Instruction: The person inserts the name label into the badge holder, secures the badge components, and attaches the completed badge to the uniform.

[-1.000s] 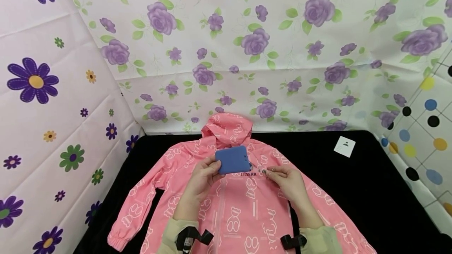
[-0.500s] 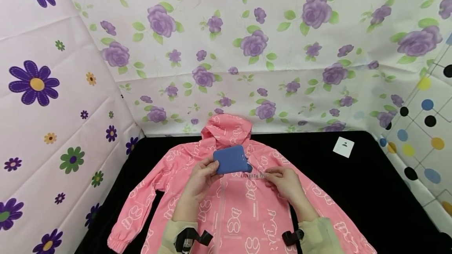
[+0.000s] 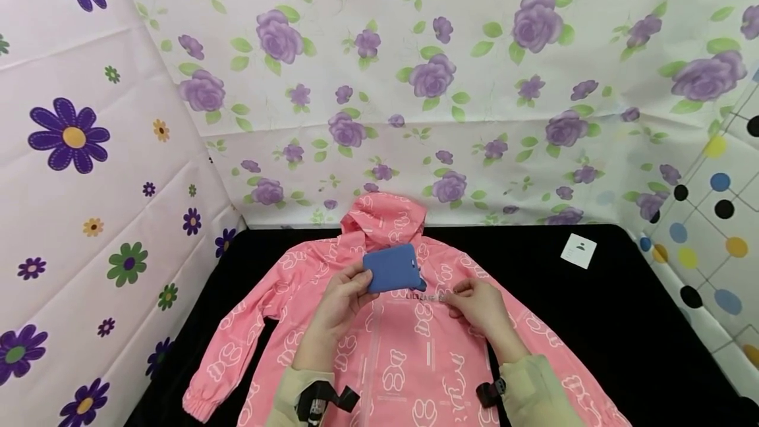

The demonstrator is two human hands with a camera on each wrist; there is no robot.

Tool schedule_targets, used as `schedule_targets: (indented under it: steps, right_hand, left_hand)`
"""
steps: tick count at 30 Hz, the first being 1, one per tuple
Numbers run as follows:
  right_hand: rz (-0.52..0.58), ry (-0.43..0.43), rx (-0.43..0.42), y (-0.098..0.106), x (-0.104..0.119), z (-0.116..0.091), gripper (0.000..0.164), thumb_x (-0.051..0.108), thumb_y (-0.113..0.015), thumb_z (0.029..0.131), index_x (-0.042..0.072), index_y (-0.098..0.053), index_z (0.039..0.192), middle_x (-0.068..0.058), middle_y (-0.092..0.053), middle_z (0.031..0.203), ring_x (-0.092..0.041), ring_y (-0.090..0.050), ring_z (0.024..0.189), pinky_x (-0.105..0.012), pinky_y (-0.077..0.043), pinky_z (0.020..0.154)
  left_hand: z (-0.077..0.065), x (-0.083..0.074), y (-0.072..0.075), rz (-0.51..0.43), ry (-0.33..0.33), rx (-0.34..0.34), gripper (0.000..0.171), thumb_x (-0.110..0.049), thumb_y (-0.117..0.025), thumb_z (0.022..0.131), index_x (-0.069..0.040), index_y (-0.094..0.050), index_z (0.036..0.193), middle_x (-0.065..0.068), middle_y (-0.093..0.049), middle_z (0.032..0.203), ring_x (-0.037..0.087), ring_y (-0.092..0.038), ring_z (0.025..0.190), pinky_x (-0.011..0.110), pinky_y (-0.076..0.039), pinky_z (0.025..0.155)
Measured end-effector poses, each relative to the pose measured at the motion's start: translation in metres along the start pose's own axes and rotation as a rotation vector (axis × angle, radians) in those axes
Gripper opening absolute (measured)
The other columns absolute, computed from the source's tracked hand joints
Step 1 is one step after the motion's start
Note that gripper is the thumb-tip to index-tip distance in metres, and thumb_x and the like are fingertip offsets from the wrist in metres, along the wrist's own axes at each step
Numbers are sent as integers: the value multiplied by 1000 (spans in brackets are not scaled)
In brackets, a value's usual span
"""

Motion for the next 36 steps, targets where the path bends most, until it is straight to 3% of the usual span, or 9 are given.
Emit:
schedule_targets:
  steps: [5,9,14,20,25,29,36]
  right_hand:
    - [-77,43,-18,-1,3,-1,32,29,-79,99,4,-66,115,-2,-75,84,-15,-72,65,-32,-54,48]
    - [-90,78,-23,2,7,-7,42,26,-79,100,2,-64,131,-10,-75,97,-17,-69,71,-34,-54,48]
    - [-12,83,-20,11,8,-15,58,16,-81,97,3,-57,149,-21,-73,126,-26,-73,97,-35,-60,59]
    - [104,82,19,15,1,-27,57,19,-74,103,1,-53,153,-25,-64,142,-36,-67,125,-30,-62,81]
    - [155,79,33,12,-2,-33,53,21,-71,105,1,-55,151,-23,-63,144,-31,-67,124,-25,-59,84]
    - [197,63,61,13,-2,-35,51,23,-68,108,1,-55,152,-23,-61,146,-30,-69,117,-28,-61,82]
    - [276,41,98,22,1,-36,53,26,-66,109,1,-52,153,-24,-60,145,-30,-69,114,-33,-63,84]
  left_hand:
    - [1,1,-2,0,3,2,29,1,-59,105,12,-58,131,3,-77,93,11,-76,80,23,-63,74]
    - [2,2,-3,2,3,9,28,0,-59,105,10,-58,132,4,-77,95,11,-76,81,23,-63,76]
    - [4,1,-6,-7,5,15,27,0,-59,105,8,-59,131,3,-76,94,10,-76,81,23,-63,76]
    - [2,-1,-9,-9,17,5,32,1,-58,105,11,-56,135,2,-77,96,10,-76,82,22,-62,75]
    - [-1,0,-6,-4,21,18,27,1,-57,105,6,-60,132,2,-78,96,9,-76,83,23,-63,77]
    - [-4,1,-4,-3,27,18,21,1,-57,105,1,-64,125,1,-77,94,9,-76,81,23,-63,76]
    - [-2,1,-8,11,14,36,24,1,-58,105,5,-62,128,1,-77,95,9,-76,82,23,-63,76]
Point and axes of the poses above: each hand's wrist, its own z-axis towards the middle knuckle, its own y-axis out of the back of the hand, x = y × z, the point moved 2 cm from there along z, towards the middle knuckle
